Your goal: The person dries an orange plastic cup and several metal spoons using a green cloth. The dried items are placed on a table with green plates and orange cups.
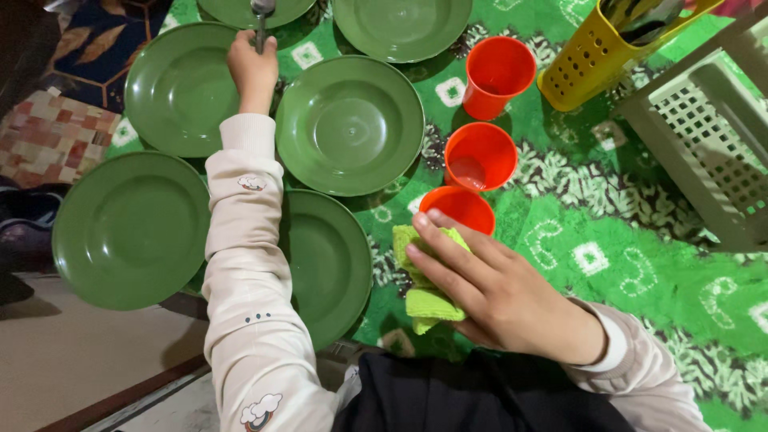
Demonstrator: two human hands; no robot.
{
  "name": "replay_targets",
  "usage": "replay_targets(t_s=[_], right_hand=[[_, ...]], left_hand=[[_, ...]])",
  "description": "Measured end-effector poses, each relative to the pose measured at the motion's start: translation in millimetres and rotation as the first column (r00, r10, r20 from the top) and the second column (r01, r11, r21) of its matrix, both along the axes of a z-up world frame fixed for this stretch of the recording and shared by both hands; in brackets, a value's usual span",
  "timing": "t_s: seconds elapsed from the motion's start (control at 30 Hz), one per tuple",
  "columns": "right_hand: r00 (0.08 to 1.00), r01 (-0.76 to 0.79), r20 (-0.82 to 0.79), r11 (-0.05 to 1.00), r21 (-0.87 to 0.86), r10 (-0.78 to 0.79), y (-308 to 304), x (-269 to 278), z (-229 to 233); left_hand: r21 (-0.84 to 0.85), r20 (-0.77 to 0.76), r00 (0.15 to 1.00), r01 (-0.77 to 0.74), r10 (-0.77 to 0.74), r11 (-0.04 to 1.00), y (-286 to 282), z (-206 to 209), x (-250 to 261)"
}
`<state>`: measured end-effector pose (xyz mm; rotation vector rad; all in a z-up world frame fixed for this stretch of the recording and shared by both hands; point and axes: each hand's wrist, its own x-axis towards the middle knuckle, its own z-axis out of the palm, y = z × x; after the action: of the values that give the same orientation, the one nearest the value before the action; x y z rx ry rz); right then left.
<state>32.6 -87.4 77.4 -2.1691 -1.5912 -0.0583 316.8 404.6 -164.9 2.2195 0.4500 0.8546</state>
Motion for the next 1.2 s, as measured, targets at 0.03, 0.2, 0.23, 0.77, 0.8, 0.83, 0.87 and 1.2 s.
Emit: replay_targets(t_s=[0.03, 0.2, 0.23, 0.77, 0.8, 0.83, 0.87, 1.2], right_hand=[[1.000, 0.005, -0.027, 1.000, -0.019, -0.005, -1.7, -0.1, 0.8], [0.992, -0.039, -0.121, 0.996, -0.074, 0.030, -4.7, -6.6, -0.1], [0.989, -0.060, -0.142, 0.996, -0.073, 0.049, -4.9, -7.8, -0.3], [0.972, -0.105, -0.221, 0.991, -0.085, 0.084, -19.8, -15.6, 6.3], [0.971, -0.106, -0.225, 0.991, -0.087, 0.084, -23.2, -16.3, 7.5], [0.970, -0.106, -0.227, 0.990, -0.089, 0.084, -27.3, -16.6, 8.9], [0.970, -0.107, -0.229, 0.990, -0.091, 0.083, -31.9, -16.8, 10.3], [0.965, 0.201, -0.183, 0.978, 0.049, -0.189, -96.1, -13.9, 35.2]], left_hand=[[0.074, 0.018, 1.000, -0.002, 0.001, 0.997, -1.6, 0.5, -3.6], [0.294, -0.099, 0.992, -0.049, 0.081, 0.955, -17.2, 15.7, -23.0], [0.405, -0.079, 0.992, -0.054, 0.094, 0.913, -19.0, 17.0, -25.4], [0.782, -0.272, 0.934, 0.076, 0.230, 0.619, -24.7, 11.7, -21.0], [0.764, -0.276, 0.939, 0.086, 0.203, 0.639, -29.9, 19.0, -25.4], [0.746, -0.277, 0.945, 0.097, 0.175, 0.659, -35.9, 27.7, -29.4], [0.727, -0.278, 0.949, 0.108, 0.147, 0.678, -42.5, 36.5, -33.8], [0.720, -0.089, 0.841, 0.424, -0.534, 0.549, -216.1, 157.5, -55.9]])
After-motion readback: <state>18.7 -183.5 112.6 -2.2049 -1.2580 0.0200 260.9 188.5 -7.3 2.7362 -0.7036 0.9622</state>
